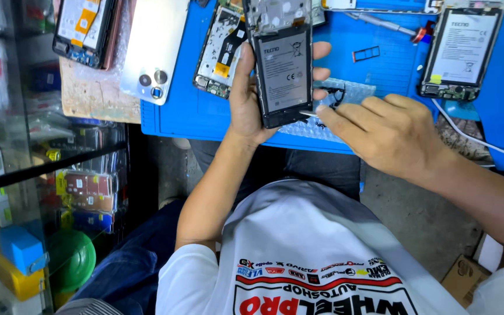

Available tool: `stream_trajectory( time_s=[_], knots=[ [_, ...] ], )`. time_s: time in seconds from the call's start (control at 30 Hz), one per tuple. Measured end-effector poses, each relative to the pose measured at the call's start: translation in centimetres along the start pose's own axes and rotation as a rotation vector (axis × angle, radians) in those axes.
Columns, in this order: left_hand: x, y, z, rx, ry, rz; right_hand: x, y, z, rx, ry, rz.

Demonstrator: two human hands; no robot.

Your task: The person disassembles and reassembles several mobile phones on a blue work mat, handling internal components such as batteries, screens, and motherboards. They use a screwdriver to remove screws and a pry tool to separate phone sections, connecting ribbon cables and testing the fit of replacement parts.

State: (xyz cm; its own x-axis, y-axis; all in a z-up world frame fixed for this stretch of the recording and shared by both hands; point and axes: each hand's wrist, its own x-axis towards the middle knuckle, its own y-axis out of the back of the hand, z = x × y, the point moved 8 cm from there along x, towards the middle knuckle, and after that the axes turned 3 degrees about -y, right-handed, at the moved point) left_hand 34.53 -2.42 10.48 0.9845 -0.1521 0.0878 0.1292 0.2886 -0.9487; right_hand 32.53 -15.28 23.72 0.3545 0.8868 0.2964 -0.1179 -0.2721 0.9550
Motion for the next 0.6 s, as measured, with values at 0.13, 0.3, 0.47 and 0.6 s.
stream_trajectory(
  time_s=[0.13, 0.3, 0.47, 0.6],
  knots=[
    [-0.2, 0.3, 0.0, -0.024, 0.023, 0.017, 0.5, -0.6, -0.4, -0.017, 0.046, -0.026],
    [-0.1, -0.4, 0.1, -0.02, 0.012, -0.018, 0.2, -0.2, 0.1, -0.043, 0.049, -0.021],
    [0.2, 0.0, -0.1, 0.055, 0.004, 0.016, 0.4, -0.7, 0.0, -0.085, 0.071, -0.063],
    [0.2, 0.3, -0.1, 0.198, -0.025, 0.032, 1.2, -1.3, -0.1, -0.147, 0.073, -0.143]
  ],
)
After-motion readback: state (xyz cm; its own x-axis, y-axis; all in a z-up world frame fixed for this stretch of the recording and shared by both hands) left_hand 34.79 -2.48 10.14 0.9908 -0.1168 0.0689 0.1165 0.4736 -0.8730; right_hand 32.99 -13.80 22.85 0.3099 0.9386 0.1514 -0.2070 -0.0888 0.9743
